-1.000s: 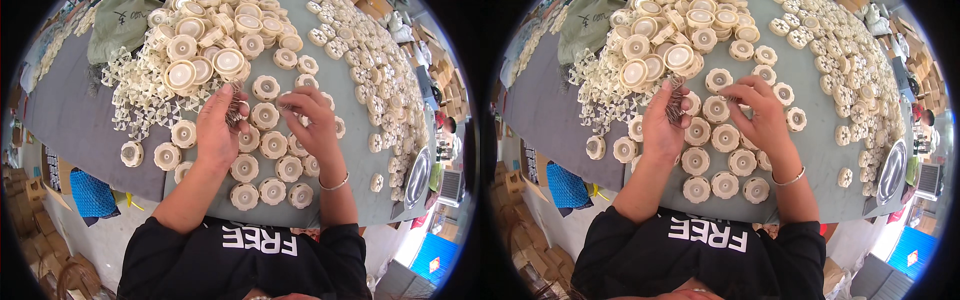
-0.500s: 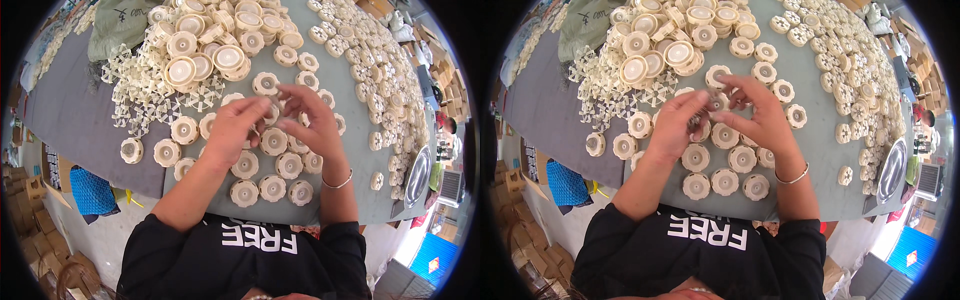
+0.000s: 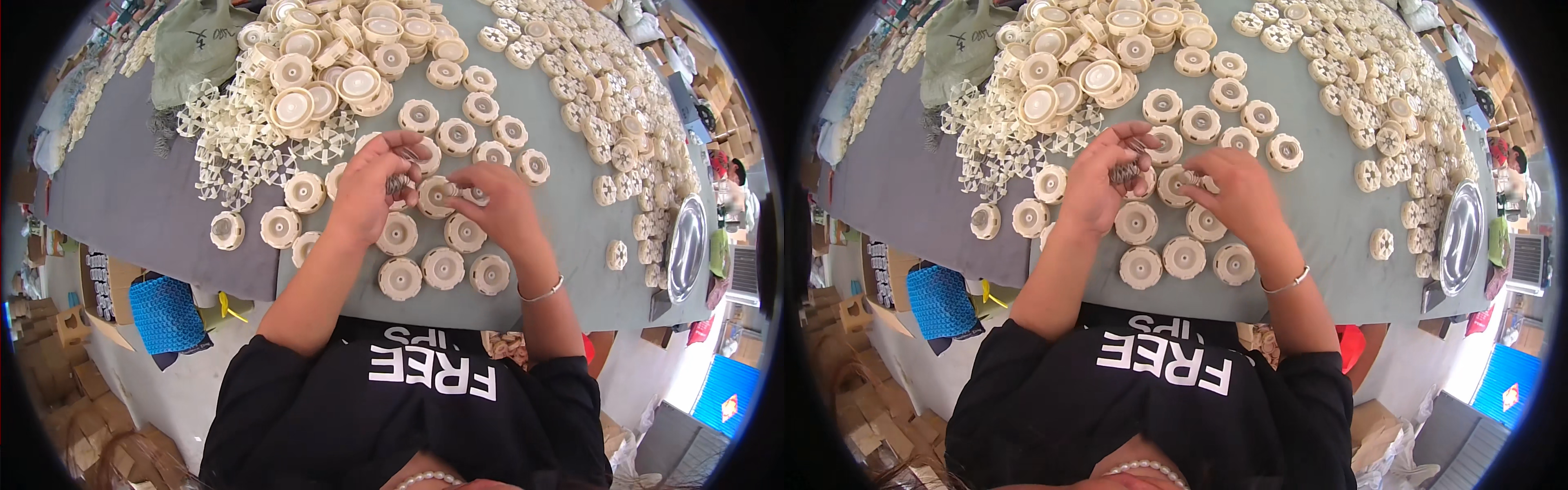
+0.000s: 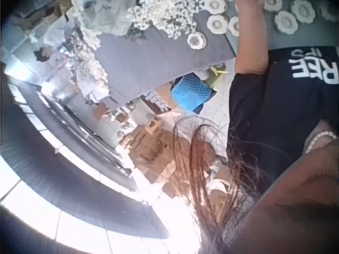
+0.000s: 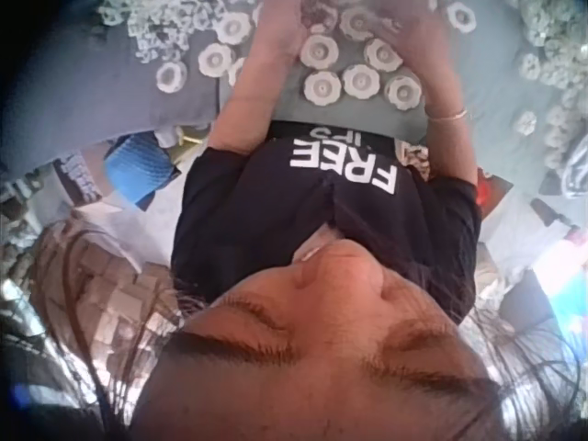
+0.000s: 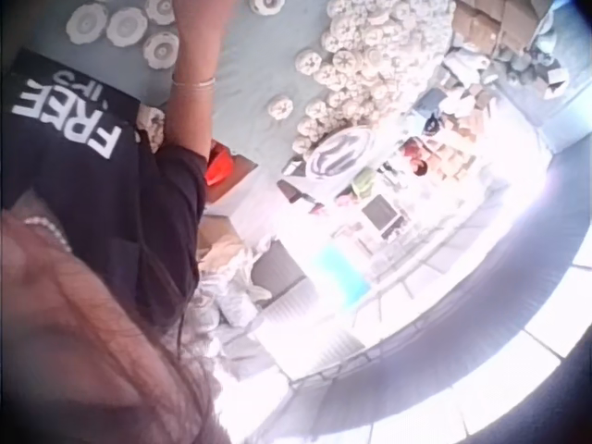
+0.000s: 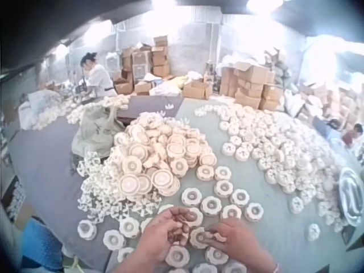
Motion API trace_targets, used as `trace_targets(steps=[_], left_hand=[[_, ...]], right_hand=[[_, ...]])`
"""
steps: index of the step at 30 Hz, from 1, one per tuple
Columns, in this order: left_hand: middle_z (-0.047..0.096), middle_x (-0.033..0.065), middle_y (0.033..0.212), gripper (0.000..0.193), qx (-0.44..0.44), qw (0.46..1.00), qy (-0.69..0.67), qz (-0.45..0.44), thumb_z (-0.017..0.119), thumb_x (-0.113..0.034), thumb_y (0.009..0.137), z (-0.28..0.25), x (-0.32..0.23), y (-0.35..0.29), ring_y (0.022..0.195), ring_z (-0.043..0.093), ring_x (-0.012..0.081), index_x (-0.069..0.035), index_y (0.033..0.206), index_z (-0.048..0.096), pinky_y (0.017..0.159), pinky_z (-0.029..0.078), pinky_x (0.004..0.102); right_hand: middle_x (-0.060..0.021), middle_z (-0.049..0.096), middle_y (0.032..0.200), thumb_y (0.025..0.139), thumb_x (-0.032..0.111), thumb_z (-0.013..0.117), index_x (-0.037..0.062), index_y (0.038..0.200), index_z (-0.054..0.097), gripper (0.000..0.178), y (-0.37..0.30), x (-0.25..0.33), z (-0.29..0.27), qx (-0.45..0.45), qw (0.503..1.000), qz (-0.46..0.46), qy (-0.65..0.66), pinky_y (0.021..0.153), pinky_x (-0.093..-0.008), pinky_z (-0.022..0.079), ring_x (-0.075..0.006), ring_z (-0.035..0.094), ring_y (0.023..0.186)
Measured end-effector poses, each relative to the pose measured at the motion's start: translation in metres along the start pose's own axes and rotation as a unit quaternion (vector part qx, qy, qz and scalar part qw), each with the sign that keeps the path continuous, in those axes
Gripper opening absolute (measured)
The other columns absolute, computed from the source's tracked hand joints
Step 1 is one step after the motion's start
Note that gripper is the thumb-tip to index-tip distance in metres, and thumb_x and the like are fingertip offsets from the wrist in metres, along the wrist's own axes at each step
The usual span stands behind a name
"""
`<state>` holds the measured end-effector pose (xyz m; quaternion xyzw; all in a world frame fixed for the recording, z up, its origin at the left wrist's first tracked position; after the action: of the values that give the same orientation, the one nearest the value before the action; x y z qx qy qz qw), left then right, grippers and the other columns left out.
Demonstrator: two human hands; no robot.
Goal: The person assembles small white plastic components by hand. They pick up a base piece, insert a metal spring, and then fit a cross-shaped plastic piece into the center. The person repeats this process for multiple units, placing the finished assemblies on the table.
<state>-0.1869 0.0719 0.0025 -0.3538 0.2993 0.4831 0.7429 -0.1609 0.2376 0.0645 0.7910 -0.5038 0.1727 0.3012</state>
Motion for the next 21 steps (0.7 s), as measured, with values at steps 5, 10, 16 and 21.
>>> trace_targets(steps=[5, 10, 16, 21], left_hand=[[0.070, 0.0143, 0.133, 0.032, 0.027, 0.996, 0.066, -0.049, 0.062, -0.014, 0.102, -0.001, 0.006, -0.031, 0.089, 0.061, 0.0087, -0.005, 0.133, 0.062, 0.060, 0.052, 0.0252], [0.070, 0.0021, 0.113, 0.035, 0.048, 0.993, 0.073, -0.085, 0.065, -0.017, 0.106, -0.005, 0.036, -0.073, 0.088, 0.063, 0.0090, -0.008, 0.140, 0.065, 0.064, 0.058, 0.0270], [0.068, 0.0035, 0.109, 0.043, 0.065, 0.991, 0.015, -0.114, 0.067, -0.024, 0.107, 0.024, 0.058, -0.092, 0.090, 0.064, 0.0105, -0.008, 0.145, 0.056, 0.065, 0.059, 0.0277], [0.063, 0.0051, 0.117, 0.039, 0.038, 0.990, 0.007, -0.134, 0.056, -0.007, 0.101, 0.028, 0.059, -0.100, 0.102, 0.061, 0.0142, -0.006, 0.139, 0.055, 0.084, 0.058, 0.0354]], right_hand=[[-0.0073, 0.069, 0.095, 0.081, 0.026, 0.088, 0.0100, 0.103, 0.075, 0.030, -0.005, -0.001, 0.026, 0.024, 0.995, -0.061, -0.072, 0.085, -0.0415, 0.052, -0.0286, 0.066, 0.095], [-0.0075, 0.069, 0.107, 0.082, 0.017, 0.088, 0.0100, 0.118, 0.076, 0.039, -0.029, 0.021, -0.001, 0.035, 0.981, 0.037, 0.186, 0.081, -0.0363, 0.055, -0.0218, 0.067, 0.091], [-0.0082, 0.070, 0.113, 0.080, 0.007, 0.088, 0.0108, 0.120, 0.077, 0.042, -0.075, 0.052, -0.012, -0.088, 0.975, -0.034, 0.202, 0.084, -0.0336, 0.057, -0.0210, 0.071, 0.099], [-0.0069, 0.071, 0.109, 0.081, 0.009, 0.086, 0.0087, 0.112, 0.076, 0.032, -0.100, 0.008, -0.022, -0.150, 0.980, 0.087, 0.103, 0.085, -0.0374, 0.056, -0.0239, 0.069, 0.096]])
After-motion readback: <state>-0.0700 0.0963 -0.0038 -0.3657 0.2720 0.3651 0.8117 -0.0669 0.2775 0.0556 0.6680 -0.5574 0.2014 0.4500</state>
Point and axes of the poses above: each hand's wrist, its own y-axis towards the middle knuckle, its own z-axis out of the palm, x = y × z, the point moved 10 cm from there along y, towards the middle knuckle
